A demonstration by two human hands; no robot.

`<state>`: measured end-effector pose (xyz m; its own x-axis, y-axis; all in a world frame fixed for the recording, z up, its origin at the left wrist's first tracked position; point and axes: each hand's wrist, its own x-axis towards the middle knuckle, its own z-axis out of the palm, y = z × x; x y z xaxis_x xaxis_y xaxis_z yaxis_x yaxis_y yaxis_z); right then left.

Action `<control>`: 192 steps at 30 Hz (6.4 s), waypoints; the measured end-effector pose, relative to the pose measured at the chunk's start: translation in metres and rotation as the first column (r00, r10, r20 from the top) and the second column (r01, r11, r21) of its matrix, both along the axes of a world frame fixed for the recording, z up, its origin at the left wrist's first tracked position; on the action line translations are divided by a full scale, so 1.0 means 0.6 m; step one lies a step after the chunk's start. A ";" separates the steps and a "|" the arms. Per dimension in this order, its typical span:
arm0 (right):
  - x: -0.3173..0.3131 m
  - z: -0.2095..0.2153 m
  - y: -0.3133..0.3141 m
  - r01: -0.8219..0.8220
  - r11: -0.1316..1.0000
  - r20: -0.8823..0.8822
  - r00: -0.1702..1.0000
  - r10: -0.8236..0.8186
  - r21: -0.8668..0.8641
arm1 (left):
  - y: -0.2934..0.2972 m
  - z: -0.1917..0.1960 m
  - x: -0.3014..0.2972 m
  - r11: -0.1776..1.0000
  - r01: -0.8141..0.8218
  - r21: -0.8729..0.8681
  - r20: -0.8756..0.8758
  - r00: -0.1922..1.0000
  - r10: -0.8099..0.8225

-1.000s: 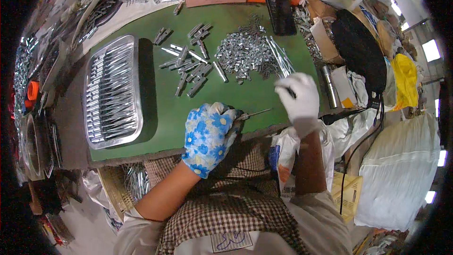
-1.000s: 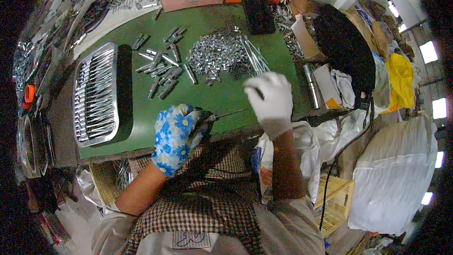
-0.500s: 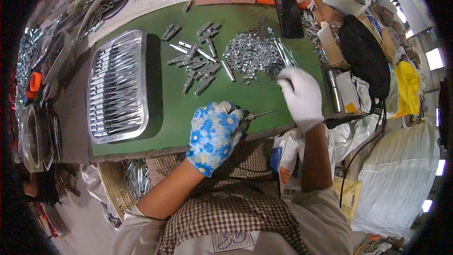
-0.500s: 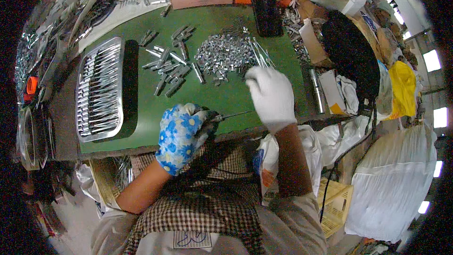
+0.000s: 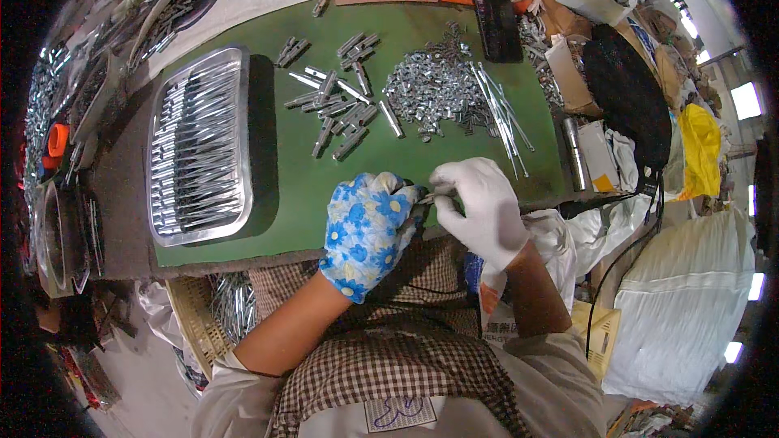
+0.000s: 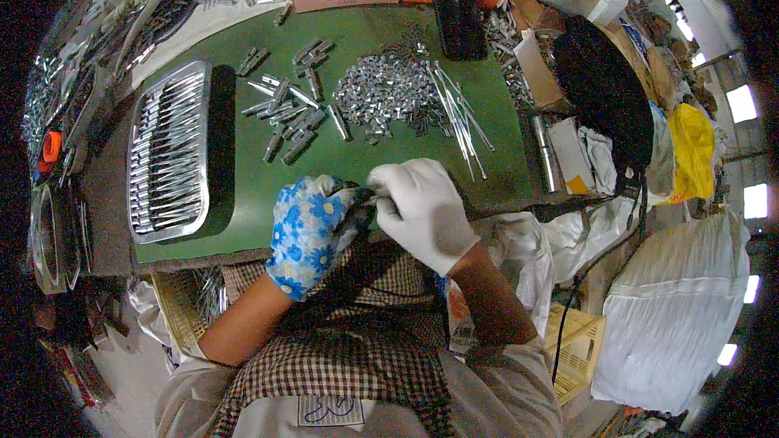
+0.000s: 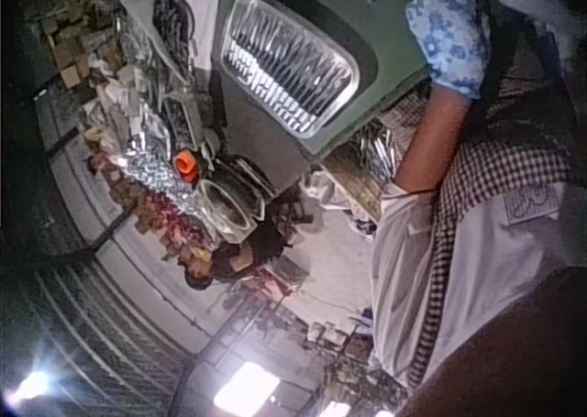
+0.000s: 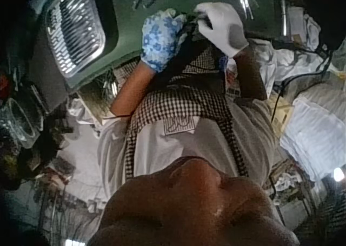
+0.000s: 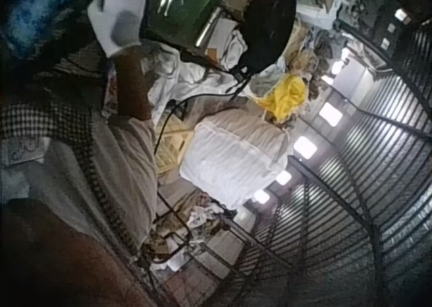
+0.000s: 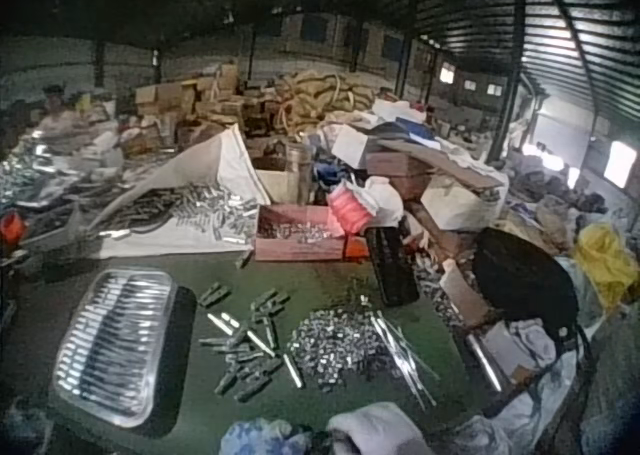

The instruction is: Assembling small metal hardware components using hands and a pair of pliers.

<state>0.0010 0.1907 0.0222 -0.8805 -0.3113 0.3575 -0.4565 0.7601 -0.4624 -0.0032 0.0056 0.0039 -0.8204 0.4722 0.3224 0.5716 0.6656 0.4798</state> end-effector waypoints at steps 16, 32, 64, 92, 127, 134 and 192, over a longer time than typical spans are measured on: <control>0.022 -0.016 0.254 0.717 0.489 -0.168 0.633 -0.756 0.497 | 0.003 -0.003 0.001 1.000 -0.022 0.018 -0.039 0.999 0.023; 0.121 0.005 0.013 0.321 0.920 0.178 0.915 -0.362 0.224 | 0.001 -0.005 0.002 1.000 -0.022 -0.007 -0.047 0.999 0.022; -0.067 -0.034 0.156 0.612 0.744 -0.093 0.785 -0.613 0.267 | -0.190 0.046 -0.095 0.962 -0.254 -0.102 -0.273 0.937 0.219; -0.118 0.059 -0.193 -0.164 0.986 -0.316 0.934 0.167 0.037 | -0.441 0.052 -0.178 0.869 -0.410 -0.278 -0.207 0.909 0.363; -0.261 0.022 -0.433 -0.284 0.910 -0.061 0.947 0.316 0.303 | -0.471 0.045 -0.175 0.930 -0.304 -0.207 -0.061 0.953 0.298; -0.294 0.001 -0.450 -0.280 0.914 -0.151 0.931 0.334 0.293 | -0.468 0.041 -0.169 0.921 -0.344 -0.182 -0.112 0.938 0.328; -0.318 0.016 -0.474 -0.269 0.884 0.183 0.960 0.213 0.382 | -0.467 0.060 -0.233 0.834 -0.338 -0.436 0.026 0.921 0.388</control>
